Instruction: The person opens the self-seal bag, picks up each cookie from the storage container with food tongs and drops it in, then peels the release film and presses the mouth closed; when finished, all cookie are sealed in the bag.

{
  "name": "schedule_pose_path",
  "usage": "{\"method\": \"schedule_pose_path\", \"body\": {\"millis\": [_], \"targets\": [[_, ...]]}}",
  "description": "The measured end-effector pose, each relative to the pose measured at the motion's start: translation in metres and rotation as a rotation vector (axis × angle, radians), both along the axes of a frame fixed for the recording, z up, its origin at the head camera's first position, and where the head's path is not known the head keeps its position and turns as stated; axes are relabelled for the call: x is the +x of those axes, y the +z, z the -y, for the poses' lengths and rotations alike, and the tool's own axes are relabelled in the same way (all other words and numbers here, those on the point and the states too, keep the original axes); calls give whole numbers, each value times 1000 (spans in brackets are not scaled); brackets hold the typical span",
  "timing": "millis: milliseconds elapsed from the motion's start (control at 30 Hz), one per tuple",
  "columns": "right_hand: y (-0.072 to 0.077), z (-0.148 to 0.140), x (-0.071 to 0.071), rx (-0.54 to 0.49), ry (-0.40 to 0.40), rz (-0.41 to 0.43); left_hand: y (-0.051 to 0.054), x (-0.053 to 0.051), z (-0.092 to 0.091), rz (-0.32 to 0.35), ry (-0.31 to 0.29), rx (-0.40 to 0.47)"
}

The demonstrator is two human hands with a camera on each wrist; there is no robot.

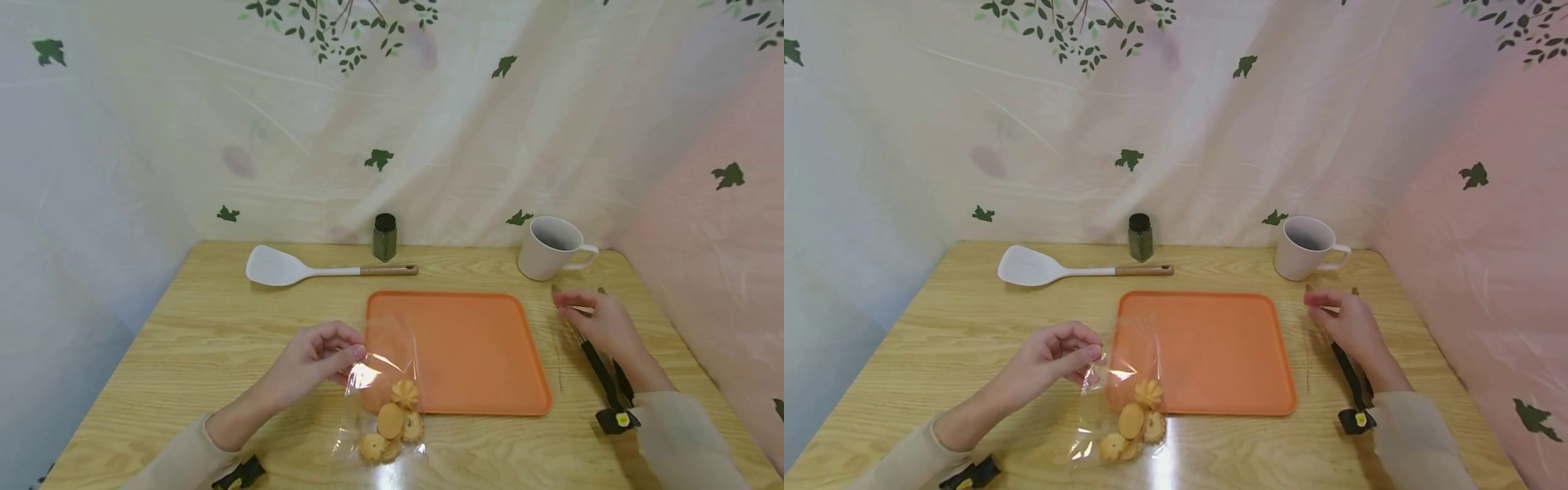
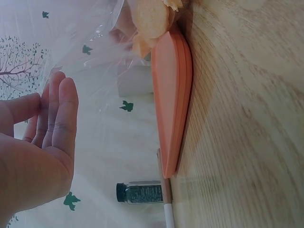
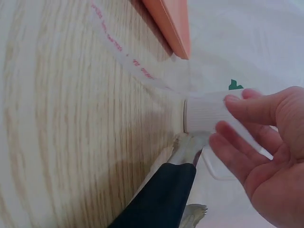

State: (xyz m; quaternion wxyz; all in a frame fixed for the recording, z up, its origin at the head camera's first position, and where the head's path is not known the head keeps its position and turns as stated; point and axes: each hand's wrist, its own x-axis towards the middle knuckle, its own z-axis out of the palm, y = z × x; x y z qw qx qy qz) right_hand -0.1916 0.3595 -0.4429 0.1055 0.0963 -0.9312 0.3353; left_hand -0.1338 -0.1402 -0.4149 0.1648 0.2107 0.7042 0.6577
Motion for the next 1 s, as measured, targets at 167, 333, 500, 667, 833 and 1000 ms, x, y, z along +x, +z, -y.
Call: {"method": "schedule_pose_path", "body": {"millis": [167, 333, 500, 667, 833, 1000], "targets": [[2, 2, 0, -56, -29, -67, 1, 0, 0, -5, -2, -4], [7, 6, 2, -63, -36, -71, 1, 0, -1, -1, -4, -8], [11, 12, 3, -81, -24, -68, 1, 0, -1, 0, -12, 7], [14, 28, 5, -182, 64, -52, 1, -1, -2, -2, -21, 18], [16, 59, 10, -366, 195, 108, 1, -3, -4, -1, -29, 19], [16, 103, 17, -477, 300, 273, 1, -4, -5, -5, -28, 8]]}}
